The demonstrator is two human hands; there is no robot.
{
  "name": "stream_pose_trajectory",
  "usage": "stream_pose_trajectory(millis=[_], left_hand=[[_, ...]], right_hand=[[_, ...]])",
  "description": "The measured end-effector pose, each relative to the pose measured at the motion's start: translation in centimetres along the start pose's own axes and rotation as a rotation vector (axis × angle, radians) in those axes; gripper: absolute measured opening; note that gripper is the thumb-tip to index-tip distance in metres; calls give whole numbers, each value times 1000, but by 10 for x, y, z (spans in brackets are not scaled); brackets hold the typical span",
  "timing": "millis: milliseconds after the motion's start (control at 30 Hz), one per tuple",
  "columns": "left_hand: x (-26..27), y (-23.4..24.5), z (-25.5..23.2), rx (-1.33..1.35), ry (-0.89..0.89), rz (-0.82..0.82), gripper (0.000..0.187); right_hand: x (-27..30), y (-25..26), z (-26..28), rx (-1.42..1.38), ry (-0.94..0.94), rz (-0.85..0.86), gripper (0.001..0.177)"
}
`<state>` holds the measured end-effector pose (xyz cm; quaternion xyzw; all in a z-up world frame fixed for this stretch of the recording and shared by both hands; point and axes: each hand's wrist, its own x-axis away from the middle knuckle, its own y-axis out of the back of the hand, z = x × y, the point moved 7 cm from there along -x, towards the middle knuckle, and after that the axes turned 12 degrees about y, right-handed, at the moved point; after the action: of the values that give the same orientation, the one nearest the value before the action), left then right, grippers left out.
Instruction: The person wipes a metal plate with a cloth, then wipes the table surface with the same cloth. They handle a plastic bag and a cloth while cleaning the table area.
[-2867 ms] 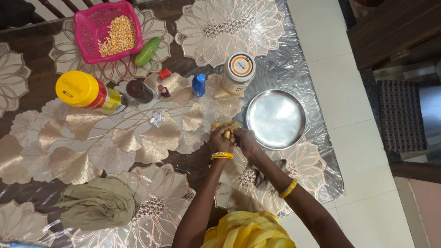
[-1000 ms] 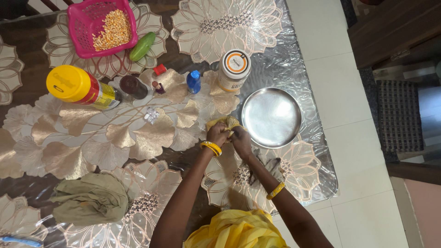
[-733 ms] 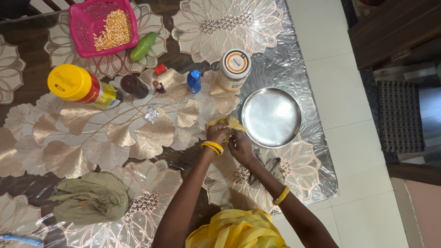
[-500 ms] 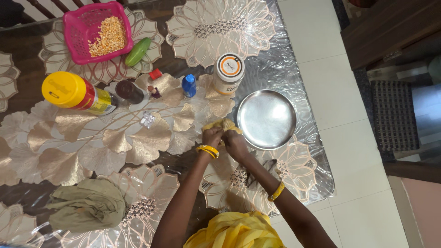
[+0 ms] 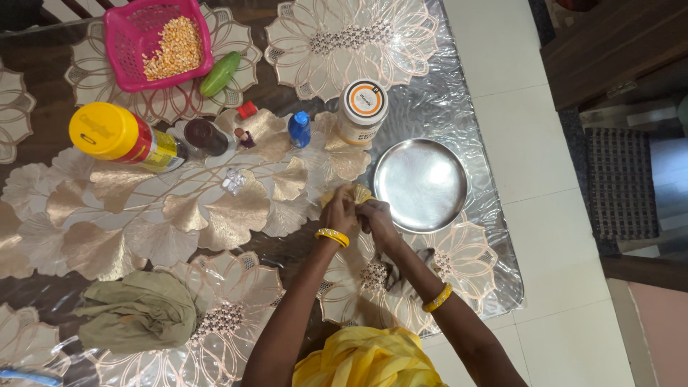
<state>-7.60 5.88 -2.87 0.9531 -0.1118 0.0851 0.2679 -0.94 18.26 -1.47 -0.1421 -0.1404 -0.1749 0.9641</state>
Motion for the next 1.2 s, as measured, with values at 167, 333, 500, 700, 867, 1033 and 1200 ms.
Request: stream_pose_trajectory(millis=[167, 333, 500, 700, 867, 1033, 1200], left_hand=[[17, 4, -17, -180, -198, 43, 19], [25, 11, -23, -227, -283, 23, 24], [20, 2, -10, -152, -181, 18, 16], [15, -11, 38, 344, 115, -4, 32], [34, 13, 46, 104, -105, -339, 35], [45, 24, 36, 129, -68, -306, 40], [65, 39, 4, -47, -275, -338, 48]], right_hand=[[-7, -3, 12, -141, -39, -45, 8], [-4, 3, 5, -204, -87, -120, 10], [-10, 8, 9, 2, 99, -10, 14], [-5, 4, 26, 932, 485, 152, 47], [3, -35, 14, 1229, 869, 387, 49], [-35, -12, 3, 913, 484, 282, 22], [-32, 48, 30, 577, 139, 30, 6]])
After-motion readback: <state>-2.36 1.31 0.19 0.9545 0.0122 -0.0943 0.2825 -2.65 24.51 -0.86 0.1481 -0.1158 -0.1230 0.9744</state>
